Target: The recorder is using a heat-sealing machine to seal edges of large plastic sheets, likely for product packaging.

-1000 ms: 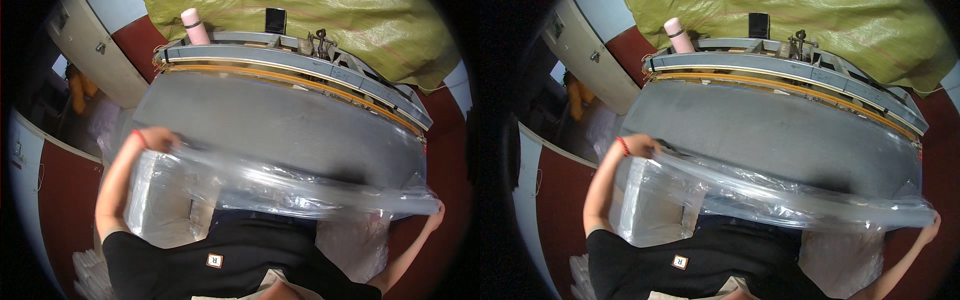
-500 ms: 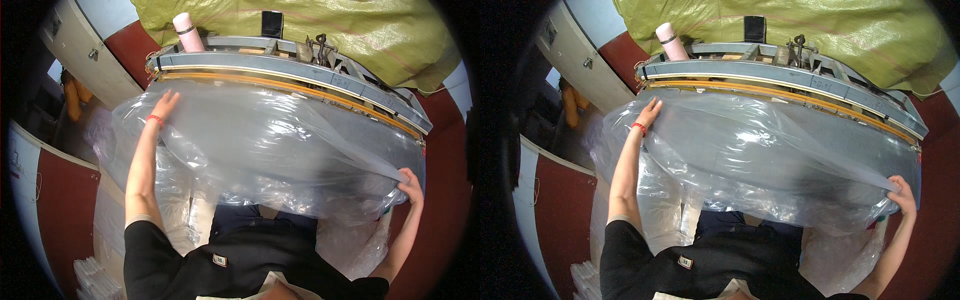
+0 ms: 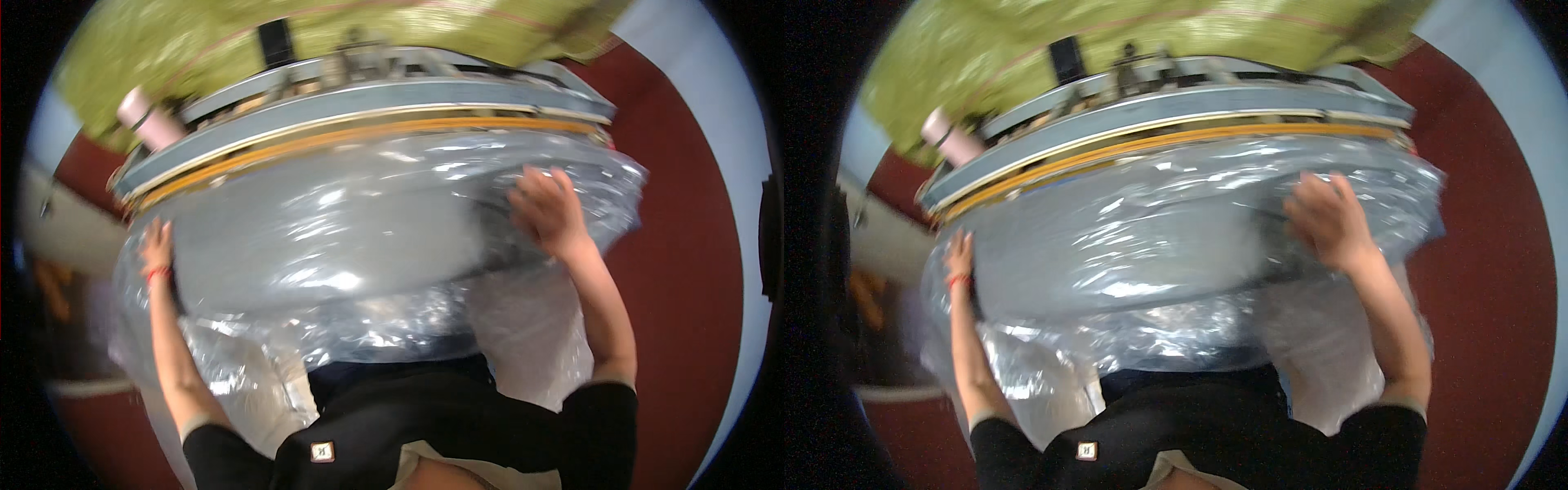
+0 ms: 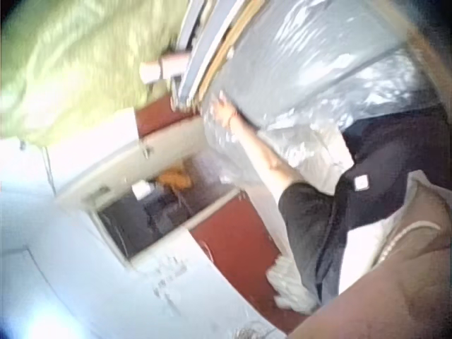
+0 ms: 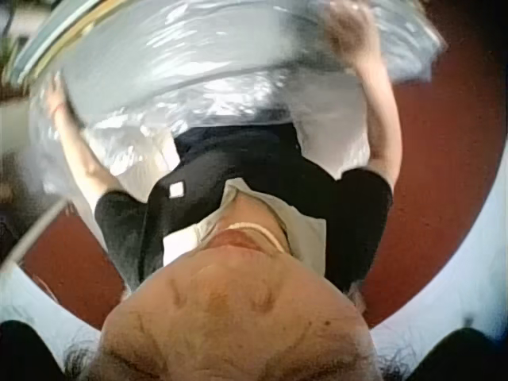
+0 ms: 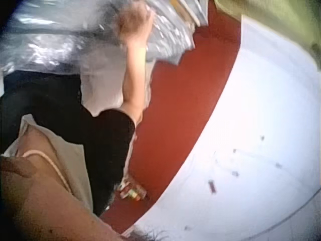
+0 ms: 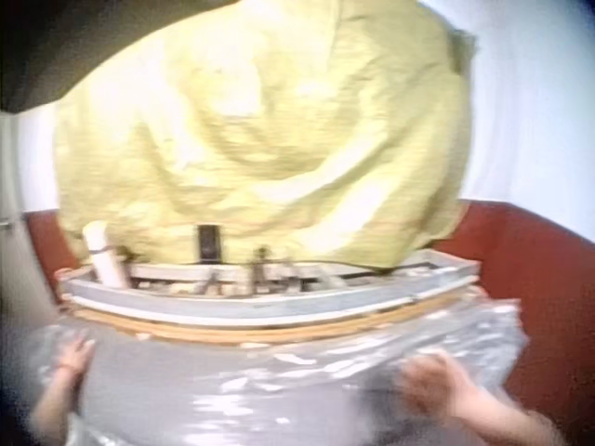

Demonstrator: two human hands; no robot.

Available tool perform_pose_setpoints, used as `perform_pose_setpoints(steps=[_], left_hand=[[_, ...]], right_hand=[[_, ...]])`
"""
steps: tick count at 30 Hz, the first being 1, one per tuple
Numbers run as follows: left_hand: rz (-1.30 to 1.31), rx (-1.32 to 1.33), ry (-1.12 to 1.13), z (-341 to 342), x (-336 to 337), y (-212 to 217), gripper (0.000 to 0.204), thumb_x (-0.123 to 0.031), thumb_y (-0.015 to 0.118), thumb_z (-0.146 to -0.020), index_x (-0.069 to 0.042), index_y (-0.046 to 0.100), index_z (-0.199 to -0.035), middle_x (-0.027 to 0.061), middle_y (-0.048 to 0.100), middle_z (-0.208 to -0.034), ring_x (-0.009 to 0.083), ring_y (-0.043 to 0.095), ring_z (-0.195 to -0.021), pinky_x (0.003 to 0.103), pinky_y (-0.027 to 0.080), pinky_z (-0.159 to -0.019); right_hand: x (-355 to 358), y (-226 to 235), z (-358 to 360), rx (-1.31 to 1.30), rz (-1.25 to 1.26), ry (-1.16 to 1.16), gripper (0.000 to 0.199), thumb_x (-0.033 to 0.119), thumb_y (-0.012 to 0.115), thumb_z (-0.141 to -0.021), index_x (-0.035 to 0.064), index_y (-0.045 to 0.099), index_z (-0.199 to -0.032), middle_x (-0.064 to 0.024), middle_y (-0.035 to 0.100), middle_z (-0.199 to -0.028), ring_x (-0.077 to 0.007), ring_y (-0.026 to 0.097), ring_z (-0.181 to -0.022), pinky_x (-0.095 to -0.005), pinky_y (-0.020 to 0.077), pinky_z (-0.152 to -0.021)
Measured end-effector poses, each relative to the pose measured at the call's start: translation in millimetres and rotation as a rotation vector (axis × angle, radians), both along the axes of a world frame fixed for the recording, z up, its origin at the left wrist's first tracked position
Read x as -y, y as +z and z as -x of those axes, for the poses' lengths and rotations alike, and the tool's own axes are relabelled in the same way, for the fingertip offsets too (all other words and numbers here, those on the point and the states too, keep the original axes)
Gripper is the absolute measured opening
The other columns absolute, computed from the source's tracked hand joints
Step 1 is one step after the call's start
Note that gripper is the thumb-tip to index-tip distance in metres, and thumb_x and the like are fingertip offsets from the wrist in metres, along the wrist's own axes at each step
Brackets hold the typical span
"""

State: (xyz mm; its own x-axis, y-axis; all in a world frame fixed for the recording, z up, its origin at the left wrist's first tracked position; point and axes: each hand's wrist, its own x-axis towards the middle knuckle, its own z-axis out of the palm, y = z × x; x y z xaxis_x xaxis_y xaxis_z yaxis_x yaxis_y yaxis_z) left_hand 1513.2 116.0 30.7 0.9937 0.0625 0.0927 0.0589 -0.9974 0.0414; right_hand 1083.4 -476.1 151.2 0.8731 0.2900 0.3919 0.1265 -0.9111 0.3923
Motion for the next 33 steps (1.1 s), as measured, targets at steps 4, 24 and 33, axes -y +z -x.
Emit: perform_pose_setpoints(steps=[4,24,33], left_hand=[[-0.174,-0.045,-0.065,-13,-14,1,0.055,-0.056,0.023,-0.083,-0.031,0.018,-0.132,0.0023,0.015,-0.139,0.0309,0.018,-0.125,0.056,0.014,-0.096],[0.781,0.191,0.227,-25,-141,-10,0.059,-0.048,0.043,-0.081,-0.002,0.046,-0.116,0.0092,0.048,-0.118,0.021,0.046,-0.105,0.03,0.033,-0.091],[0.702,0.472,0.145,264,-158,-38,0.029,-0.023,0.048,-0.082,-0.007,0.052,-0.105,0.0142,0.052,-0.106,0.0287,0.048,-0.099,0.034,0.038,-0.085]], right_hand=[[173,-73,82,0.088,-0.401,-1.116,0.049,0.043,0.041,-0.082,0.0101,0.044,-0.119,-0.0102,0.037,-0.127,-0.0265,0.026,-0.121,-0.0449,0.0212,-0.097],[163,-50,58,-0.154,-0.603,-1.014,0.064,0.053,0.044,-0.077,0.0128,0.037,-0.125,-0.013,0.029,-0.132,-0.0261,0.024,-0.123,-0.0364,0.0199,-0.1],[253,-86,40,-0.147,-0.837,-0.675,0.056,0.04,0.039,-0.086,-0.0049,0.038,-0.119,-0.0198,0.037,-0.125,-0.0286,0.036,-0.115,-0.0343,0.0256,-0.097]])
